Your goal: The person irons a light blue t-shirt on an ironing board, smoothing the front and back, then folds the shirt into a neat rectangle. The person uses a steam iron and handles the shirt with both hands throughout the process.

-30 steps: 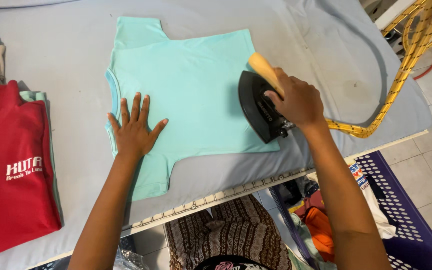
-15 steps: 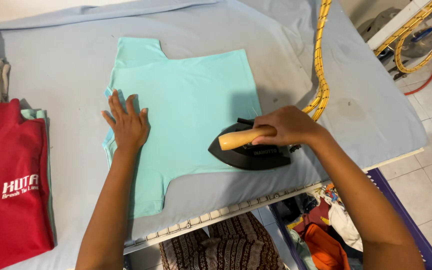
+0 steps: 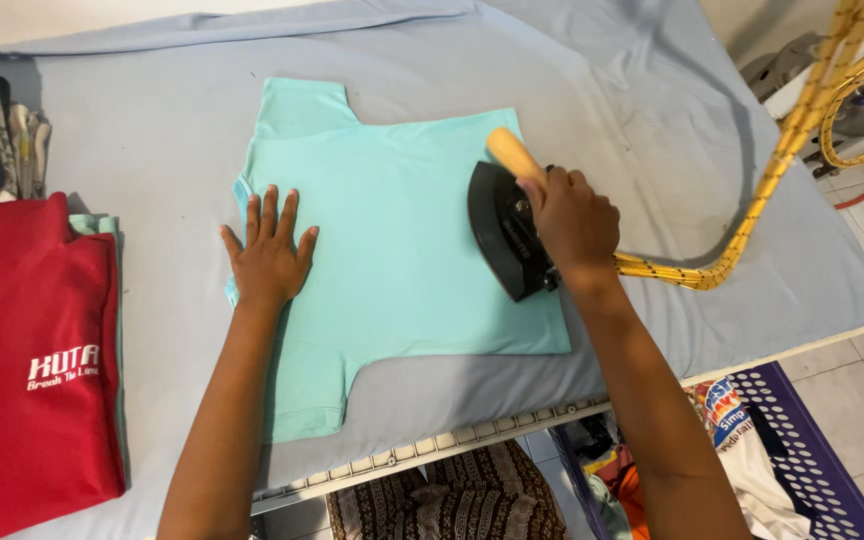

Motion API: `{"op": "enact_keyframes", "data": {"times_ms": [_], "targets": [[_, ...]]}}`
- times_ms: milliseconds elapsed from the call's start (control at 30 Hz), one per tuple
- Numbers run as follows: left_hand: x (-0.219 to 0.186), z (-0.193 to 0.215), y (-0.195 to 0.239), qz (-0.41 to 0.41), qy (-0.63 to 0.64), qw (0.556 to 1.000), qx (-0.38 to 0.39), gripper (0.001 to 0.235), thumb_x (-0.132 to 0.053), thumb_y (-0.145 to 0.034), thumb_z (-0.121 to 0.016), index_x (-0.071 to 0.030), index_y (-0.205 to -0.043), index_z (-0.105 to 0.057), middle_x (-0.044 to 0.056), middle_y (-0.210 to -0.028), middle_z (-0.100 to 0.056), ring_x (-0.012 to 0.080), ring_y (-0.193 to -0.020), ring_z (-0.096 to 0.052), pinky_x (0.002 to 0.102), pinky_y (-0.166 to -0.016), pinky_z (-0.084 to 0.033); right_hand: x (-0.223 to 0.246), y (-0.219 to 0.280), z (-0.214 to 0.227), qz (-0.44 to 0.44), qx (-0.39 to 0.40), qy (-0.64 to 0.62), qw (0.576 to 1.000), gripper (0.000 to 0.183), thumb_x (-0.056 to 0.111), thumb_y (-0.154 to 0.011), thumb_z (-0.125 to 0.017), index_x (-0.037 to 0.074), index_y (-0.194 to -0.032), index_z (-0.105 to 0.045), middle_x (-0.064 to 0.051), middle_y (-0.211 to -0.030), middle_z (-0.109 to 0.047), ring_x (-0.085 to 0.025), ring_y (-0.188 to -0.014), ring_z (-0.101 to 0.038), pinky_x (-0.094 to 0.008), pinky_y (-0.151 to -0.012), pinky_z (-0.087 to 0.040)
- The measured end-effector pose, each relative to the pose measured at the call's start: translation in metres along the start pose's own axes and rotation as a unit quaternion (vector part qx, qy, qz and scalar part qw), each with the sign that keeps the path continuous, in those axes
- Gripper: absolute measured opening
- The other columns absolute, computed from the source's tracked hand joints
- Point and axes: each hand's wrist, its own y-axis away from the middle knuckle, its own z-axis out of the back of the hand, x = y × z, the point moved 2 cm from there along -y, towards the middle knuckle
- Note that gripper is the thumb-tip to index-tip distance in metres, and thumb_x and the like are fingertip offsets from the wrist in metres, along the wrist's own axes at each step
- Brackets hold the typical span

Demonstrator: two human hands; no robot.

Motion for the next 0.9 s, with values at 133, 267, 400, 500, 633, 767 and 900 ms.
{"op": "enact_keyframes", "data": {"times_ms": [133, 267, 400, 500, 633, 767, 900], "targets": [[0.027, 0.022, 0.0, -0.014, -0.02, 0.999, 0.027, 0.078, -0.068, -0.096, -0.037, -0.026, -0.161, -0.026, -0.002, -0.17, -0.019, 0.0292, -0.156, -0.011, 0.07, -0.116, -0.003, -0.012, -0.028, -0.022, 0.008, -0.049, 0.03, 0.998, 0.048, 0.05, -0.105, -0.068, 0.009, -0.081, -0.063, -0.005, -0.068, -0.061, -0.029, -0.051, -0.064, -0.039, -0.045, -0.05], [0.039, 0.023, 0.005, -0.039, 0.009, 0.999, -0.013, 0.069, -0.061, -0.101, -0.038, -0.027, -0.161, -0.032, -0.001, -0.169, -0.026, 0.0271, -0.157, -0.015, 0.068, -0.119, -0.002, -0.027, -0.056, -0.041, 0.045, -0.071, -0.003, 0.996, 0.045, 0.051, -0.096, -0.077, 0.01, -0.082, -0.065, -0.007, -0.068, -0.064, -0.031, -0.053, -0.064, -0.042, -0.048, -0.05], [0.043, 0.019, 0.006, -0.019, 0.046, 0.998, -0.042, 0.057, -0.051, -0.105, -0.039, -0.028, -0.157, -0.042, -0.004, -0.166, -0.034, 0.0241, -0.156, -0.021, 0.065, -0.122, -0.003, -0.043, -0.087, -0.055, 0.049, 0.032, -0.077, 0.995, 0.042, 0.051, -0.094, -0.075, 0.01, -0.095, -0.068, -0.012, -0.075, -0.07, -0.037, -0.064, -0.068, -0.048, -0.055, -0.053], [0.046, 0.016, 0.005, -0.012, 0.051, 0.997, -0.05, 0.05, -0.043, -0.107, -0.04, -0.028, -0.154, -0.047, -0.006, -0.165, -0.037, 0.0237, -0.156, -0.025, 0.063, -0.123, -0.005, -0.043, -0.101, -0.064, 0.017, 0.096, -0.068, 0.993, 0.044, 0.053, -0.098, -0.071, 0.009, -0.102, -0.067, -0.015, -0.075, -0.071, -0.039, -0.068, -0.069, -0.051, -0.059, -0.053], [0.047, 0.014, 0.006, -0.012, 0.063, 0.996, -0.064, 0.047, -0.035, -0.108, -0.04, -0.027, -0.153, -0.05, -0.007, -0.164, -0.04, 0.0235, -0.155, -0.027, 0.062, -0.124, -0.006, -0.036, -0.104, -0.057, 0.003, 0.142, -0.108, 0.984, 0.045, 0.053, -0.095, -0.069, 0.009, -0.104, -0.068, -0.013, -0.074, -0.071, -0.038, -0.07, -0.069, -0.051, -0.063, -0.053], [0.046, 0.014, 0.005, -0.014, 0.065, 0.996, -0.068, 0.046, -0.033, -0.108, -0.04, -0.027, -0.152, -0.051, -0.006, -0.162, -0.042, 0.0233, -0.152, -0.029, 0.062, -0.123, -0.006, -0.036, -0.099, -0.025, 0.061, 0.218, -0.176, 0.958, 0.051, 0.06, -0.091, -0.069, 0.011, -0.104, -0.069, -0.013, -0.073, -0.069, -0.037, -0.069, -0.068, -0.049, -0.064, -0.052], [0.046, 0.013, 0.005, -0.017, 0.069, 0.994, -0.082, 0.045, -0.032, -0.107, -0.042, -0.025, -0.151, -0.053, -0.005, -0.161, -0.044, 0.0244, -0.153, -0.031, 0.062, -0.122, -0.007, -0.024, -0.098, -0.013, 0.115, 0.264, -0.167, 0.943, 0.05, 0.065, -0.088, -0.066, 0.016, -0.097, -0.071, -0.009, -0.067, -0.069, -0.035, -0.067, -0.069, -0.05, -0.063, -0.052]]}}
